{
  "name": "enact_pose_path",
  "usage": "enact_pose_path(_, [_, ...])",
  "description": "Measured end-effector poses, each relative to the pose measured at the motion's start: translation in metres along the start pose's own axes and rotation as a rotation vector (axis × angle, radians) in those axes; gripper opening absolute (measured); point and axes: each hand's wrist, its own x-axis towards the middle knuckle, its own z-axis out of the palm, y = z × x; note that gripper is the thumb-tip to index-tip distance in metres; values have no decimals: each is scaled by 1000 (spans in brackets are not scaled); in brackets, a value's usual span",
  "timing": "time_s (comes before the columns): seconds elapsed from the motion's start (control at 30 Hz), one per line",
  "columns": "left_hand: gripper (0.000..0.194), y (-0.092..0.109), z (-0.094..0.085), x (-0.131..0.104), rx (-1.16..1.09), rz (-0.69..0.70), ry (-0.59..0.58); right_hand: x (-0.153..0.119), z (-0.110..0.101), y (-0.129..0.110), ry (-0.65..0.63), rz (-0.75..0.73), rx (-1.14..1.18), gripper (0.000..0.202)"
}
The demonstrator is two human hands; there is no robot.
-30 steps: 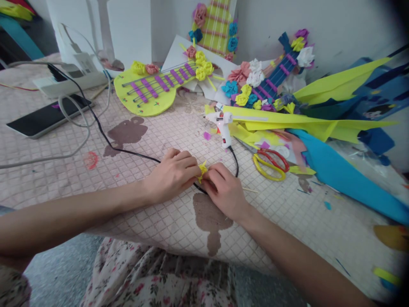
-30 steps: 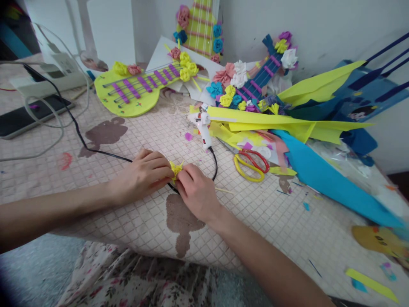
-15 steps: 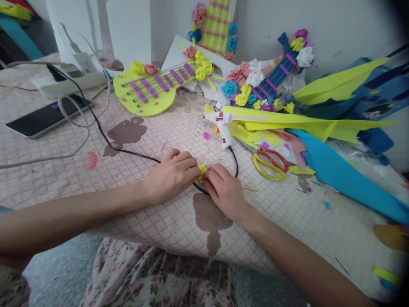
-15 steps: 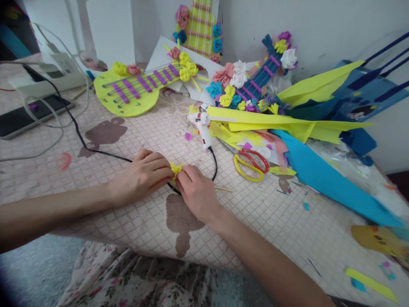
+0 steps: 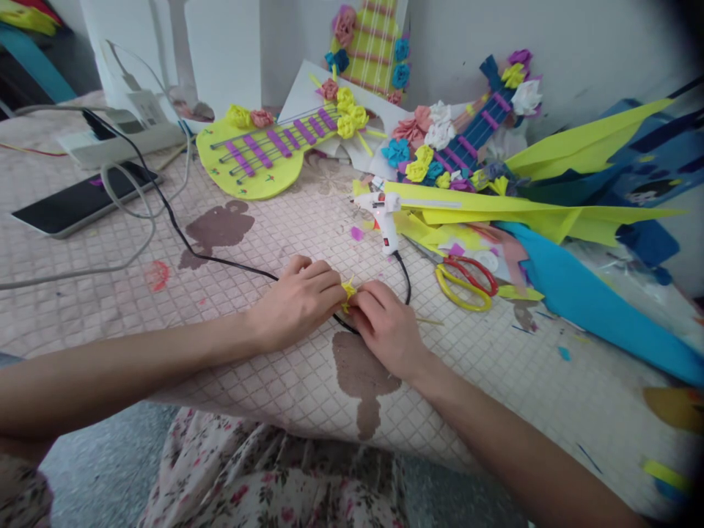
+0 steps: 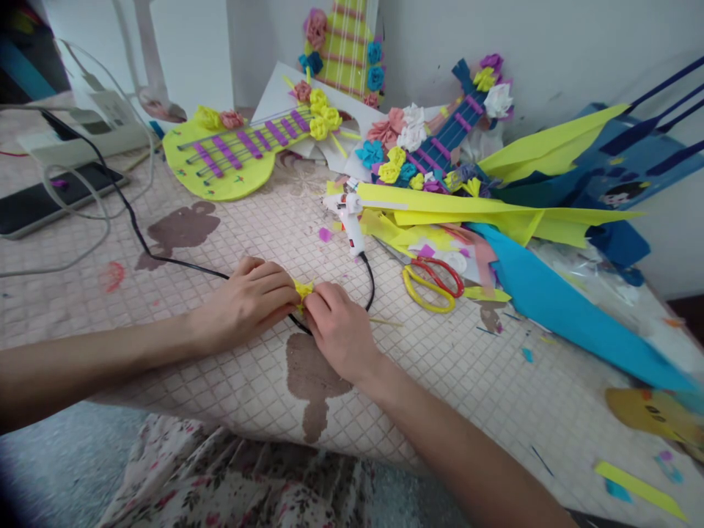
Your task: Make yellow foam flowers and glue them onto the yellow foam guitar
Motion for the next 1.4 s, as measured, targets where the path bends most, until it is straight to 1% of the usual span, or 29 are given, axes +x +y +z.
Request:
enact_pose_path(0.13, [14, 0, 1, 0, -34, -14, 14, 1, -1, 0, -8, -8, 6, 16])
enact_pose_path(0.27, [15, 1, -1, 0, -48, -18, 6, 2, -6, -3, 69, -15, 26, 12])
enact_pose_path(0.37, [14, 1, -1, 0, -51, -21, 5, 1, -8, -5, 108, -24, -9, 15])
enact_pose_path(0.47, [14, 1, 0, 0, -48, -17, 1, 1, -6, -7, 103, -38, -77, 21])
enact_pose_path(0.6, [15, 1, -1, 0, -49, -27, -5, 2, -2, -8, 99, -57, -118, 21])
enact_pose_path(0.8, [12, 2, 0, -1, -60, -66, 14, 0, 1, -9, 38, -133, -95, 19])
enact_pose_path(0.93, [8, 0, 1, -1, -102, -87, -9, -2, -3, -7, 4, -133, -21, 17])
enact_pose_path(0.97, [8, 0, 0, -1, -115, -92, -9, -2, -5, -6, 19, -117, 19, 16])
enact_pose_path(1.03, [8, -1, -2, -1, -141, -98, -14, -2, -9, -2, 88, -68, 81, 12])
enact_pose_path(1.1, [8, 0, -4, 0, -167, -95, -31, -2, -11, 1, 151, -28, 87, 8])
enact_pose_path(1.13, [8, 0, -5, 0, -178, -94, -40, -2, -12, 2, 157, -19, 77, 6])
enact_pose_path(1.27, [9, 2, -7, 1, -204, -94, -46, -1, -9, 1, 74, -29, 57, 5])
enact_pose_path(1.4, [7, 2, -6, 0, -225, -79, -50, -1, -6, -1, 50, -47, 43, 11])
